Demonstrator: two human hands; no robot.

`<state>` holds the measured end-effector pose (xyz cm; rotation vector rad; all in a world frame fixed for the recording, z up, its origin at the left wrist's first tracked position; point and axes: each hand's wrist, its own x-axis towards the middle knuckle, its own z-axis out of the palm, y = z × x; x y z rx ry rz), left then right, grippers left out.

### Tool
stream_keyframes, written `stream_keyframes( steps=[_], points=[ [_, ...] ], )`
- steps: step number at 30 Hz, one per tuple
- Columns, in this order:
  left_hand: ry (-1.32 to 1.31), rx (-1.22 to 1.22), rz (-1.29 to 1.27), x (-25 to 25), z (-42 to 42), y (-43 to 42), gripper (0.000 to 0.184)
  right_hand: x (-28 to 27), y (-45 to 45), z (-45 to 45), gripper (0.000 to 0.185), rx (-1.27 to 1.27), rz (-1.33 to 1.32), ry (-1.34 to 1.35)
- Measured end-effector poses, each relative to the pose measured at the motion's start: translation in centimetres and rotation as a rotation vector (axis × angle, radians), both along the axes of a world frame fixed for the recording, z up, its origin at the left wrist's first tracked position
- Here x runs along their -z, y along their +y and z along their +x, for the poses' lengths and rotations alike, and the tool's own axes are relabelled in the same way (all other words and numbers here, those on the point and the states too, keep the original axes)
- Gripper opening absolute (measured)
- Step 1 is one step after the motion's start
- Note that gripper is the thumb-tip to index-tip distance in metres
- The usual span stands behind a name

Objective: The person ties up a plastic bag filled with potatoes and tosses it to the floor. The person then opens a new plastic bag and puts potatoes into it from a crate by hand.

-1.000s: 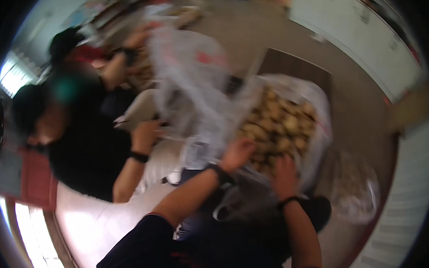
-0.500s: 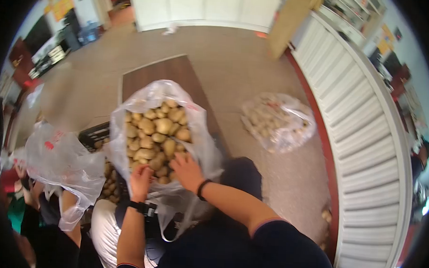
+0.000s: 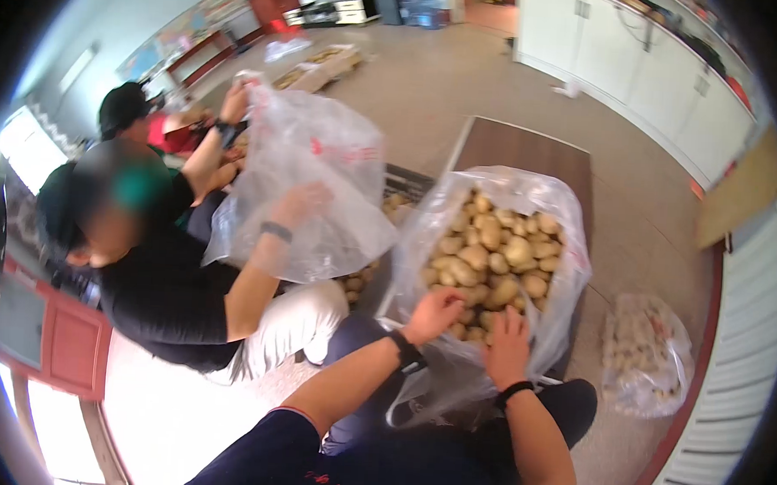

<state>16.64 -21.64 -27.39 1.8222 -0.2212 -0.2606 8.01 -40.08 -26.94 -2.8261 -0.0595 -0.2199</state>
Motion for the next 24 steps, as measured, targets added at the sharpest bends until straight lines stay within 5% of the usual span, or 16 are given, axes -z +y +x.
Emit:
stream_keyframes(
  steps=[6, 13, 24],
  points=[
    [0.046, -0.055, -0.004, -1.5, -0.3, 0.8, 0.021, 0.0, 0.5, 0.0, 0.067, 0.0, 0.006, 0.021],
    [-0.19, -0.086, -0.037, -0.6, 0.0, 1.6, 0.019, 0.0, 0.2, -0.3, 0.069, -0.023, 0.061, 0.039],
    [-0.106, -0.042, 0.048, -1.0, -0.4, 1.3, 0.024, -0.2, 0.6, 0.1, 0.062, 0.008, 0.084, 0.027]
  ],
)
